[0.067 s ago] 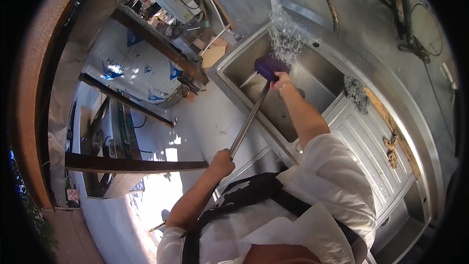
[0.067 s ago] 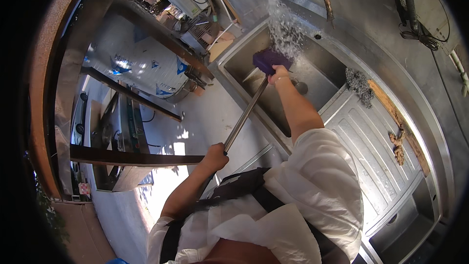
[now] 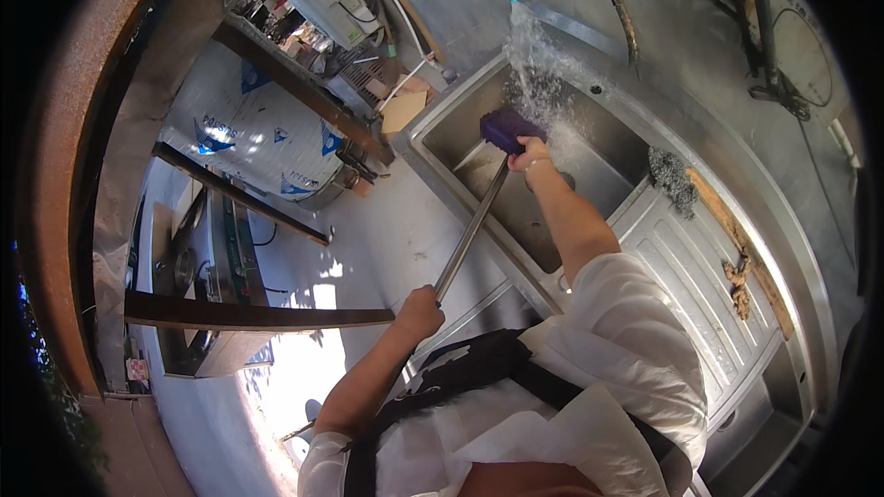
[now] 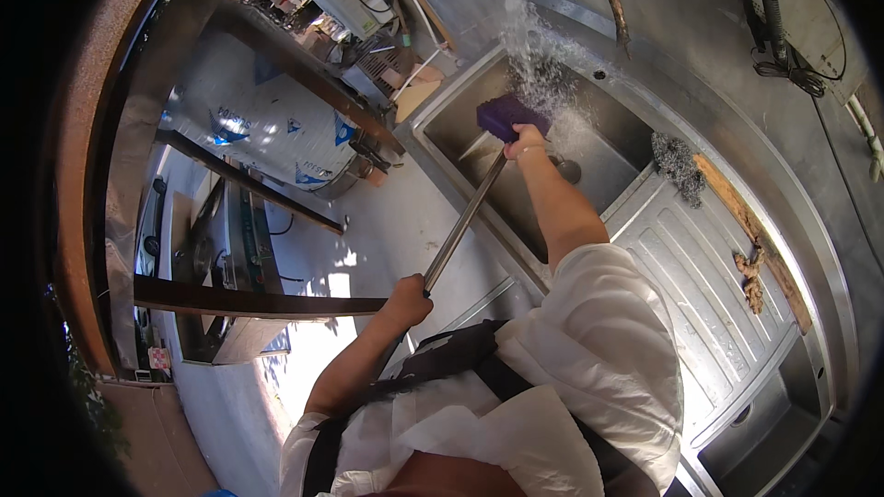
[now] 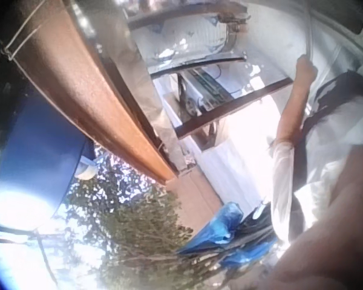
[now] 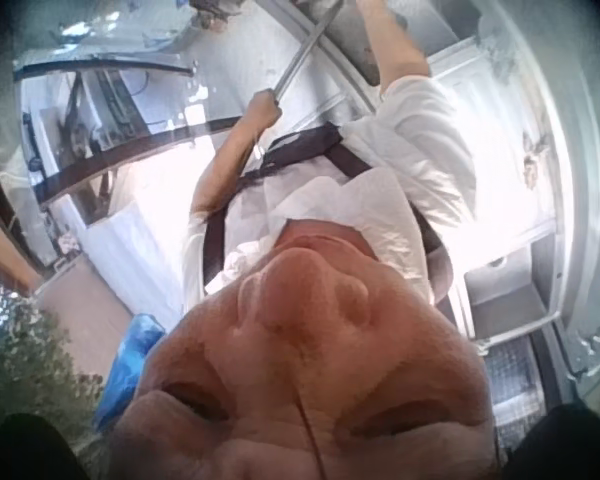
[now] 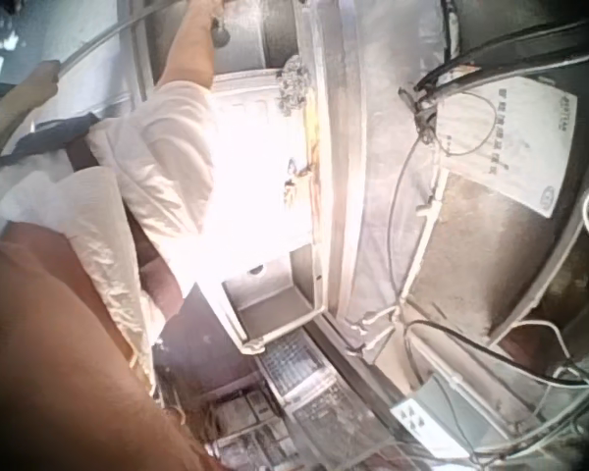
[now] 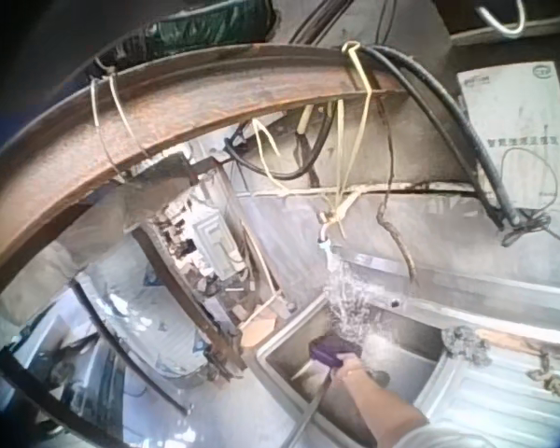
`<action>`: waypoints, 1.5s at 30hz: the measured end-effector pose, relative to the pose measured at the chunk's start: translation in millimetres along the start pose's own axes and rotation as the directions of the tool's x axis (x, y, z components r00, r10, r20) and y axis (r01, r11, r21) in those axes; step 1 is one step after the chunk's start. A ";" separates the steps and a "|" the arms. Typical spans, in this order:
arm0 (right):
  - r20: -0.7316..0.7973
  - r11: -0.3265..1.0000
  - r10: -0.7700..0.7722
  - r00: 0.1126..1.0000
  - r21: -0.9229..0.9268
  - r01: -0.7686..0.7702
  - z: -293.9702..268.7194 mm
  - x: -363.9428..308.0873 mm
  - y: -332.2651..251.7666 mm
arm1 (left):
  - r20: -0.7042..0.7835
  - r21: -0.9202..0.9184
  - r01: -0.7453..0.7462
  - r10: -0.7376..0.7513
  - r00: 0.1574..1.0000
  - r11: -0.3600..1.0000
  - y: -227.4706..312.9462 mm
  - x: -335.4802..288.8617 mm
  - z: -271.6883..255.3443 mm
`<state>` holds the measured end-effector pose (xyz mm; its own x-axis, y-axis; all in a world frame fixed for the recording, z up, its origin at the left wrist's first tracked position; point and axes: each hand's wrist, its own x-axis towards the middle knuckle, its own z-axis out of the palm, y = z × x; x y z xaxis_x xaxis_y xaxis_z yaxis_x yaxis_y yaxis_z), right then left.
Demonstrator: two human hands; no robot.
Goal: The person mops a tiled floor with a flat mop, rinses the mop head under a running tap, and then uses a red plastic scoop to pour water from a sink onto the floor. The person moves around a commercial kitchen area with stainless steel counters and equipment.
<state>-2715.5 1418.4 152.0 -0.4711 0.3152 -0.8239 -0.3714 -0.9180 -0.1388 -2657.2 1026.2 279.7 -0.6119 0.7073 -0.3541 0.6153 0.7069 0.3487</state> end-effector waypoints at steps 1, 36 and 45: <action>0.014 1.000 -0.004 1.000 0.015 0.004 9.5 4.8 -3.5 | -0.006 0.003 -0.006 0.006 1.000 1.000 0.3 -0.3 -2.8; 0.167 0.884 -0.468 0.868 0.102 0.457 121.1 53.2 -138.3 | -0.151 0.297 0.062 -0.017 0.988 0.953 30.7 22.4 -63.1; 0.353 -0.259 -0.908 0.226 -0.897 0.359 89.6 45.3 -171.8 | -0.156 0.281 0.087 -0.044 0.987 0.956 37.8 5.7 -41.2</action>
<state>-2744.7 1611.9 187.8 -0.0516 0.9897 0.1334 0.6446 0.1350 -0.7525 -2657.9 1057.1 326.6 -0.7081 0.6677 -0.2296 0.6747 0.7358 0.0589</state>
